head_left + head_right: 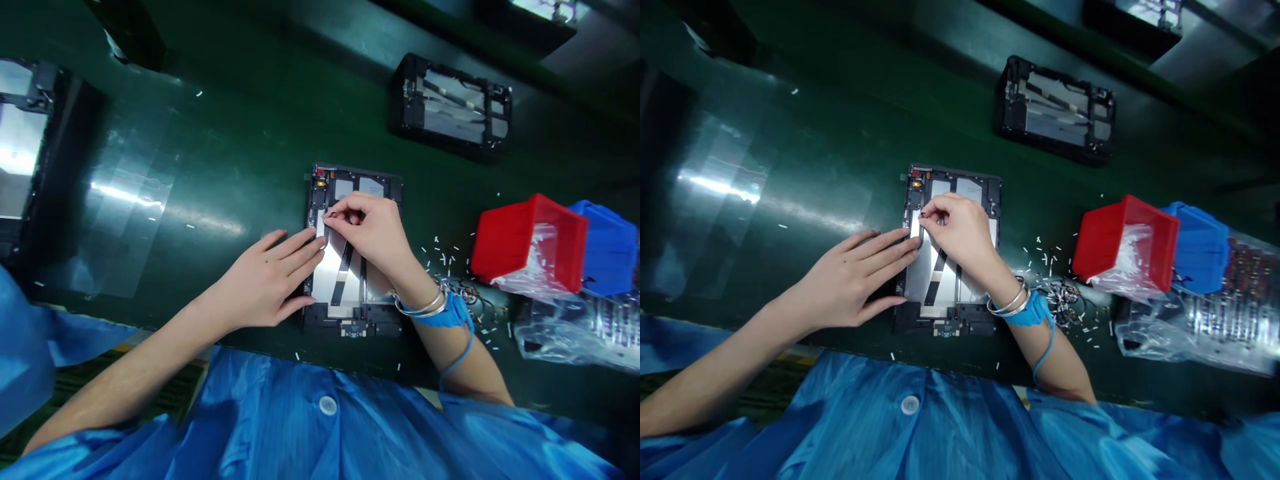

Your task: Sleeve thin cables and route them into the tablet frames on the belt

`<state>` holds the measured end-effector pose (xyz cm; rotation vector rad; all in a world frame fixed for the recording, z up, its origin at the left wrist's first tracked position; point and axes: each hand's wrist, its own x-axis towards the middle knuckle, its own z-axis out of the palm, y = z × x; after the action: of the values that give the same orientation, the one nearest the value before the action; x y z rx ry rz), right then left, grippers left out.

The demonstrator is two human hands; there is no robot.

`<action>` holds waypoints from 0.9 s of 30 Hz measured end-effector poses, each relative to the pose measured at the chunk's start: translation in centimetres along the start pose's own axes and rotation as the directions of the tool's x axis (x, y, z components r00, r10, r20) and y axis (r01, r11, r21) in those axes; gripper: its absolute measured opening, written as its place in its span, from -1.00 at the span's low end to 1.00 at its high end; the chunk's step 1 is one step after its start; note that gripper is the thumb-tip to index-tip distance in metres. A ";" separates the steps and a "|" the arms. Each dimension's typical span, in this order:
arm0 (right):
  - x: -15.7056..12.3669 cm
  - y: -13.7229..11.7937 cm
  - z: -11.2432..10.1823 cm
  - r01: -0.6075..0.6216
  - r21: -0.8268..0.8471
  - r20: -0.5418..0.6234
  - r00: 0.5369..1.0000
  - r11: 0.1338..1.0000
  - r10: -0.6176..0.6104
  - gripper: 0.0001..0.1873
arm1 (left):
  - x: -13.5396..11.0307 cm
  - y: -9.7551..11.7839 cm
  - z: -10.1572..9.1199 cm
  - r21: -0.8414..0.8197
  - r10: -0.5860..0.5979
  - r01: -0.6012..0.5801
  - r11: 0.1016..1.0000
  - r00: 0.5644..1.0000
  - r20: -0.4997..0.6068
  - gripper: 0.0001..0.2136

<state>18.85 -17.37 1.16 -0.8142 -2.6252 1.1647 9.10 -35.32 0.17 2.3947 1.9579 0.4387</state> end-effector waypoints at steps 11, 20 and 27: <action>-5.9 -0.9 -4.8 0.052 -0.326 -0.275 0.950 0.944 -0.148 -0.81 | 2.7 -1.3 -0.1 -0.064 -0.127 0.128 0.990 0.991 0.033 -0.56; -12.6 2.8 -2.3 -0.152 -0.476 -0.217 0.975 0.866 0.052 -0.49 | -2.2 4.6 1.4 -0.339 -0.608 0.542 0.769 0.784 -0.125 -0.60; -12.6 0.9 -3.4 -0.081 0.075 -0.114 0.990 0.994 0.089 -0.48 | -3.4 5.1 -0.1 -0.711 -0.721 0.514 0.481 0.693 0.013 -0.48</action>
<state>30.98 -21.49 3.72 -0.9585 -2.4636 1.1841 13.39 -39.67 0.59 1.0901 2.0832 1.2332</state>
